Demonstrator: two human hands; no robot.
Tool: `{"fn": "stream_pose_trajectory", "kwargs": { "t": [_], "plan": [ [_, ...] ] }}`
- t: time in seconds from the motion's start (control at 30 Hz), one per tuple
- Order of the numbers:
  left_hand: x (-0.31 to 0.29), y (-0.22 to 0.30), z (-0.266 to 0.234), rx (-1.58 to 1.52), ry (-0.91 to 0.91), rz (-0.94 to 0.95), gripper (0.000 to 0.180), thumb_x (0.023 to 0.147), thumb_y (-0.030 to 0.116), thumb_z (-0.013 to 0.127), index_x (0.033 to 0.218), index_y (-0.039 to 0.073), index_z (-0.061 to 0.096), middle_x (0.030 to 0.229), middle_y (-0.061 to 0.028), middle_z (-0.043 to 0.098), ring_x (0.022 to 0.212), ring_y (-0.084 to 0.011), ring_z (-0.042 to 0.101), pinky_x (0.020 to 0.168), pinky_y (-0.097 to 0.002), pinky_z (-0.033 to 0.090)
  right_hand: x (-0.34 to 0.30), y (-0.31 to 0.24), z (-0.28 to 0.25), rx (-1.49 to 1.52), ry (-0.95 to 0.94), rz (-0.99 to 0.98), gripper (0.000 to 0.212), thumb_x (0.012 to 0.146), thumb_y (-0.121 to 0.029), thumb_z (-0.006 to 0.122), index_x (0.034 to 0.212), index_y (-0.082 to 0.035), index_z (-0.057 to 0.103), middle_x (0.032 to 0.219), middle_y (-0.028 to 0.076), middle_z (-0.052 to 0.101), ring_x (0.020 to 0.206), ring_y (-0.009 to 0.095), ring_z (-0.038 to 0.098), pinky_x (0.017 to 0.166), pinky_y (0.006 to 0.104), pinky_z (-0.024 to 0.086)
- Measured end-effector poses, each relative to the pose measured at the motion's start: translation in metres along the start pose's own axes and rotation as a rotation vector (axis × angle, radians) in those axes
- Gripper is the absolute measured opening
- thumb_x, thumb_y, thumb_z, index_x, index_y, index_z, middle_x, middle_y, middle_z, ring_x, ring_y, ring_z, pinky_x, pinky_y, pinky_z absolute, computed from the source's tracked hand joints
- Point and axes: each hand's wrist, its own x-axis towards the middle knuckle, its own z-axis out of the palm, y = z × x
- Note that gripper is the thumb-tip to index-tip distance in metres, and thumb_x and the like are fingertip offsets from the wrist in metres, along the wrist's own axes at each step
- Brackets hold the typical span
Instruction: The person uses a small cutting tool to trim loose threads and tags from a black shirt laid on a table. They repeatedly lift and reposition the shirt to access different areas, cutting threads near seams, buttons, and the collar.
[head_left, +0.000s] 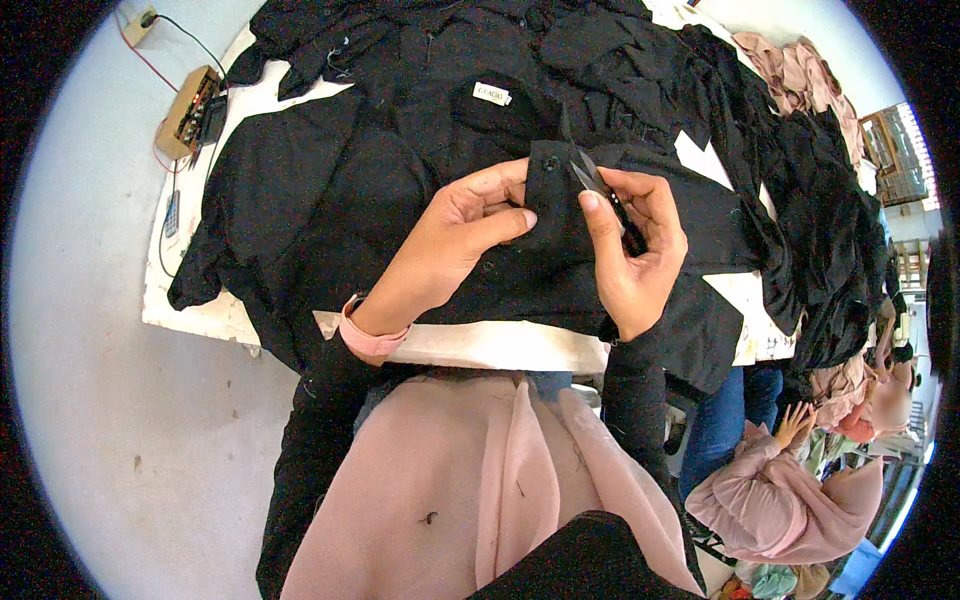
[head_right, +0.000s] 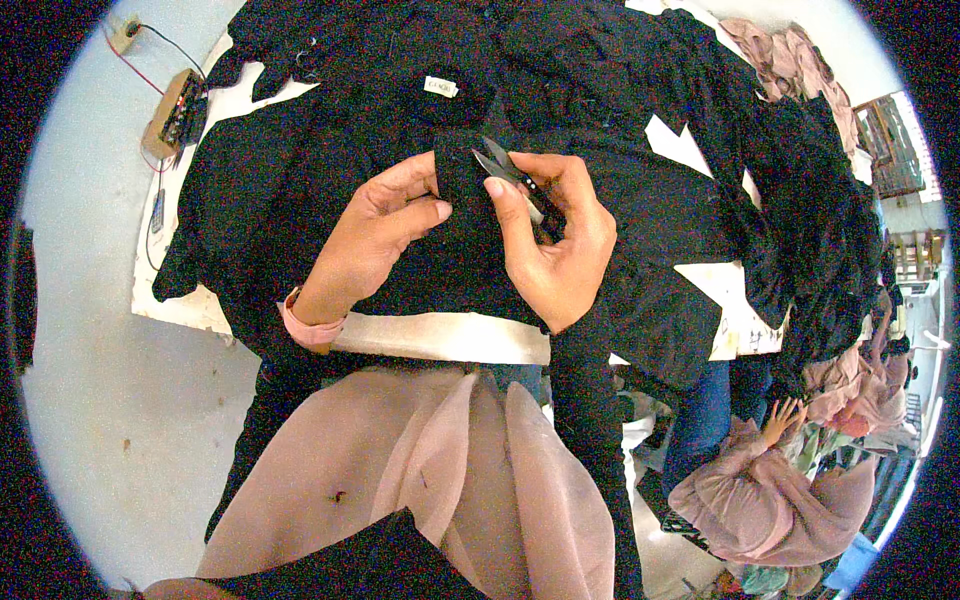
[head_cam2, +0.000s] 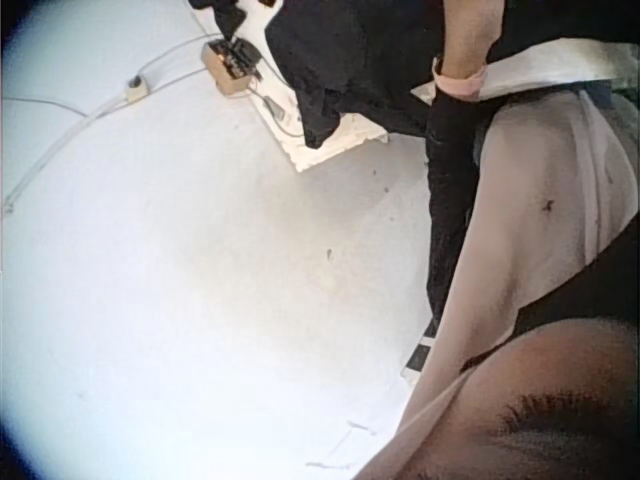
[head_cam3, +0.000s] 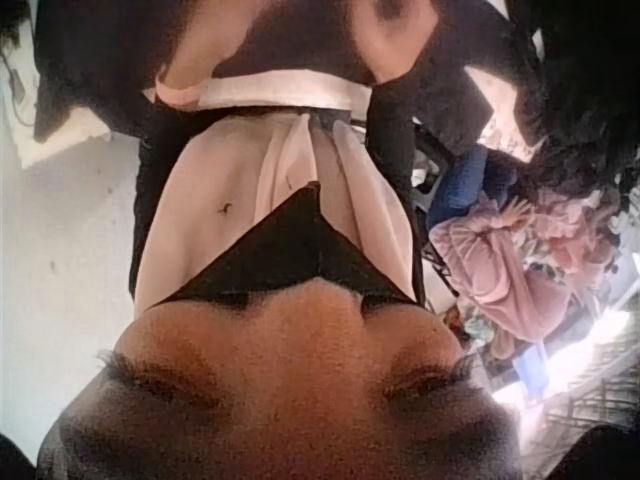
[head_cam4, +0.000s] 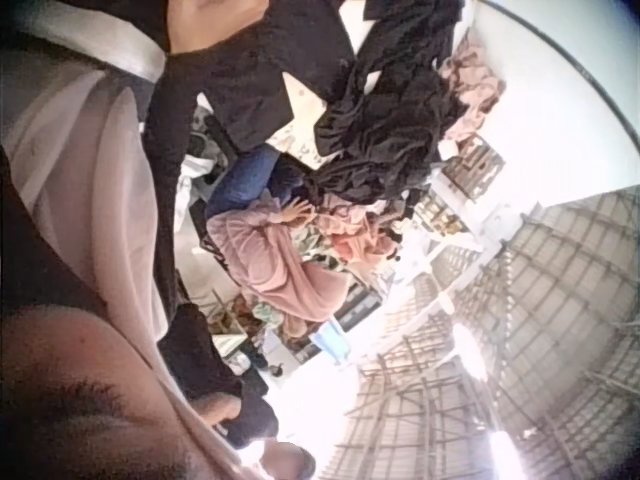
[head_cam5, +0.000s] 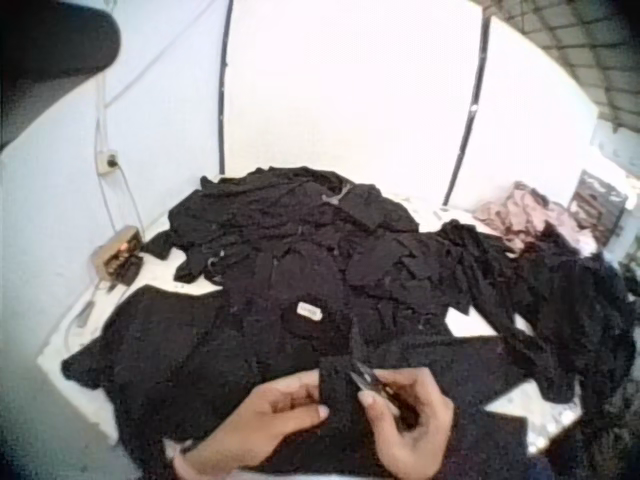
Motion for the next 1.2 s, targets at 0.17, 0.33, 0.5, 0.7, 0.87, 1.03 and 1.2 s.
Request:
{"fn": "stream_pose_trajectory", "kwargs": {
  "t": [0.17, 0.33, 0.5, 0.7, 0.87, 1.03, 1.2],
  "plan": [
    [-0.007, -0.003, 0.001, -0.008, -0.038, -0.004, 0.044, 0.092, -0.003, 0.056, 0.136, 0.001, 0.056, 0.122, -0.0045, 0.065, 0.112, -0.0135, 0.061, 0.101, -0.0298, 0.046, -0.003, -0.004, 0.001, 0.01, -0.001, 0.034, 0.018, 0.09, -0.008, 0.073, 0.101, 0.002, 0.064, 0.087, 0.01, 0.071, 0.081, 0.012, 0.066, 0.075, 0.0258, 0.051],
    [-0.009, -0.006, 0.0, -0.085, -0.055, -0.009, 0.044, 0.092, -0.004, 0.053, 0.136, -0.002, 0.055, 0.126, -0.0068, 0.065, 0.116, -0.0158, 0.06, 0.104, -0.0323, 0.045, -0.005, -0.005, 0.001, 0.064, 0.007, 0.046, 0.015, 0.09, -0.007, 0.072, 0.1, 0.002, 0.065, 0.089, 0.01, 0.072, 0.083, 0.012, 0.066, 0.075, 0.0259, 0.051],
    [-0.01, -0.005, -0.001, -0.066, -0.048, -0.005, 0.045, 0.092, -0.004, 0.057, 0.137, -0.001, 0.055, 0.129, -0.0071, 0.064, 0.114, -0.0155, 0.061, 0.103, -0.0315, 0.045, -0.007, -0.002, 0.004, 0.16, -0.009, 0.066, 0.012, 0.091, -0.005, 0.071, 0.099, 0.0, 0.065, 0.087, 0.007, 0.07, 0.084, 0.01, 0.065, 0.077, 0.0253, 0.051],
    [-0.008, 0.005, -0.011, 0.385, -0.045, 0.152, 0.046, 0.091, 0.001, 0.067, 0.136, 0.003, 0.057, 0.126, -0.0065, 0.063, 0.109, -0.0132, 0.06, 0.097, -0.0293, 0.048, 0.02, 0.024, 0.002, 0.016, -0.207, 0.134, 0.024, 0.088, -0.011, 0.077, 0.105, -0.003, 0.063, 0.074, -0.004, 0.056, 0.07, 0.005, 0.051, 0.063, 0.021, 0.041],
    [-0.019, 0.038, -0.045, 1.268, 0.165, 0.442, 0.044, 0.089, 0.011, 0.069, 0.132, 0.01, 0.061, 0.131, -0.0088, 0.061, 0.114, -0.0263, 0.06, 0.102, -0.0375, 0.045, 0.032, 0.049, -0.004, 0.172, 0.275, 0.003, 0.03, 0.089, -0.008, 0.075, 0.114, -0.004, 0.061, 0.098, 0.005, 0.07, 0.086, 0.008, 0.063, 0.07, 0.0213, 0.049],
    [-0.031, 0.025, -0.055, 1.347, -0.265, 0.245, 0.046, 0.083, 0.008, 0.07, 0.128, 0.012, 0.062, 0.136, -0.0063, 0.06, 0.125, -0.0307, 0.056, 0.108, -0.041, 0.042, -0.014, 0.054, -0.012, 0.238, -0.198, 0.388, 0.013, 0.09, -0.011, 0.074, 0.097, -0.002, 0.067, 0.081, 0.002, 0.069, 0.069, 0.006, 0.063, 0.058, 0.0208, 0.045],
    [-0.043, -0.022, -0.042, 1.746, -0.153, 0.362, 0.039, 0.08, 0.012, 0.069, 0.119, 0.018, 0.066, 0.109, 0.0005, 0.064, 0.128, -0.0208, 0.052, 0.114, -0.0512, 0.023, -0.057, 0.078, 0.016, 0.172, -0.374, 0.441, 0.015, 0.09, -0.014, 0.076, 0.087, -0.001, 0.069, 0.073, -0.004, 0.062, 0.064, 0.001, 0.05, 0.057, 0.0209, 0.038]
  ]
}}
